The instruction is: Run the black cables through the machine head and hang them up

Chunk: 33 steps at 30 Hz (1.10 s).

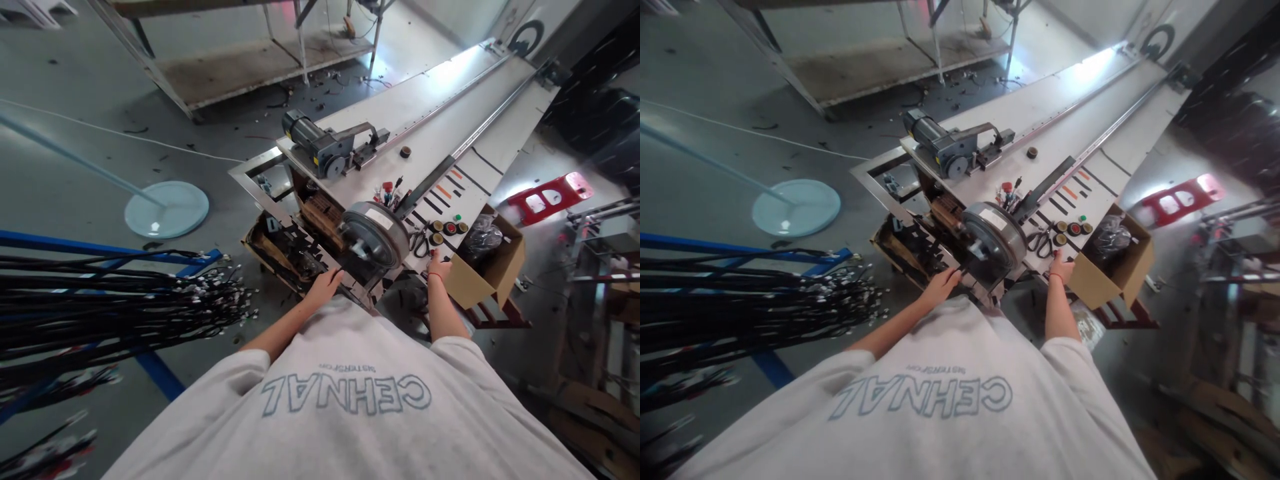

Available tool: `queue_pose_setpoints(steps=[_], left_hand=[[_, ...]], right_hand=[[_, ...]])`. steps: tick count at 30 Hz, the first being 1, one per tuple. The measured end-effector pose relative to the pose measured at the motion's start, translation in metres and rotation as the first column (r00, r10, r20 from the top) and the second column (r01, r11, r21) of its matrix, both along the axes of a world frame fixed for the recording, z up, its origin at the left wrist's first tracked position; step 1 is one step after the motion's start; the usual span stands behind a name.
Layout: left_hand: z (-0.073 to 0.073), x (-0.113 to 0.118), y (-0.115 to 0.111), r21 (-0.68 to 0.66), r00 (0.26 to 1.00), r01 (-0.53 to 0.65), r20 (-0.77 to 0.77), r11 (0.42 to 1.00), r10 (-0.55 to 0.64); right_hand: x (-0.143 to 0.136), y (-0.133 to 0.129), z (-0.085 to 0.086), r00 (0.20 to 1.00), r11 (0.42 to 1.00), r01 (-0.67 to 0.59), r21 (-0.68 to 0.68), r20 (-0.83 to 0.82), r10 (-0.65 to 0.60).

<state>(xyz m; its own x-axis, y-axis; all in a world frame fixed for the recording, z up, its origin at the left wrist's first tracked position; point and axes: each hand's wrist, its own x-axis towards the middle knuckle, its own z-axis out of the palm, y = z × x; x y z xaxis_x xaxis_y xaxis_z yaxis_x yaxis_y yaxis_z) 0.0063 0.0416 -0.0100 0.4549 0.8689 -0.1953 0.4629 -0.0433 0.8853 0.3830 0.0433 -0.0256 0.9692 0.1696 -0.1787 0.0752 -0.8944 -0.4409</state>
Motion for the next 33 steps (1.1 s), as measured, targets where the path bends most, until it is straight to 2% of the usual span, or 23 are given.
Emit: queue_pose_setpoints(steps=[4, 8, 13, 18, 25, 33], left_hand=[[0.002, 0.014, 0.01, 0.006, 1.0, -0.022, 0.018, 1.0, 0.022], [0.001, 0.016, 0.013, 0.026, 1.0, -0.001, -0.014, 1.0, 0.001], [-0.007, 0.007, 0.007, 0.112, 0.994, 0.009, -0.112, 0.994, 0.003], [-0.002, -0.006, -0.001, 0.13, 0.978, -0.001, -0.207, 0.991, 0.029], [0.005, -0.002, -0.009, 0.056, 0.999, 0.021, -0.025, 0.998, -0.02], [-0.004, -0.005, -0.013, -0.05, 0.999, -0.032, 0.031, 0.998, 0.033]], right_hand=[[-0.001, 0.001, 0.0, 1.0, 1.0, -0.001, 0.006, 0.02, 0.001], [-0.002, 0.001, -0.001, 0.999, 1.0, 0.001, -0.003, 0.033, -0.001], [-0.002, 0.003, -0.001, 0.999, 1.0, 0.007, -0.006, 0.036, -0.007], [-0.001, 0.004, -0.003, 0.999, 1.0, 0.017, -0.002, 0.043, -0.017], [0.0, 0.004, -0.003, 0.999, 1.0, 0.006, -0.012, 0.034, -0.006], [0.001, 0.003, -0.005, 0.999, 1.0, -0.008, -0.027, 0.035, 0.009]])
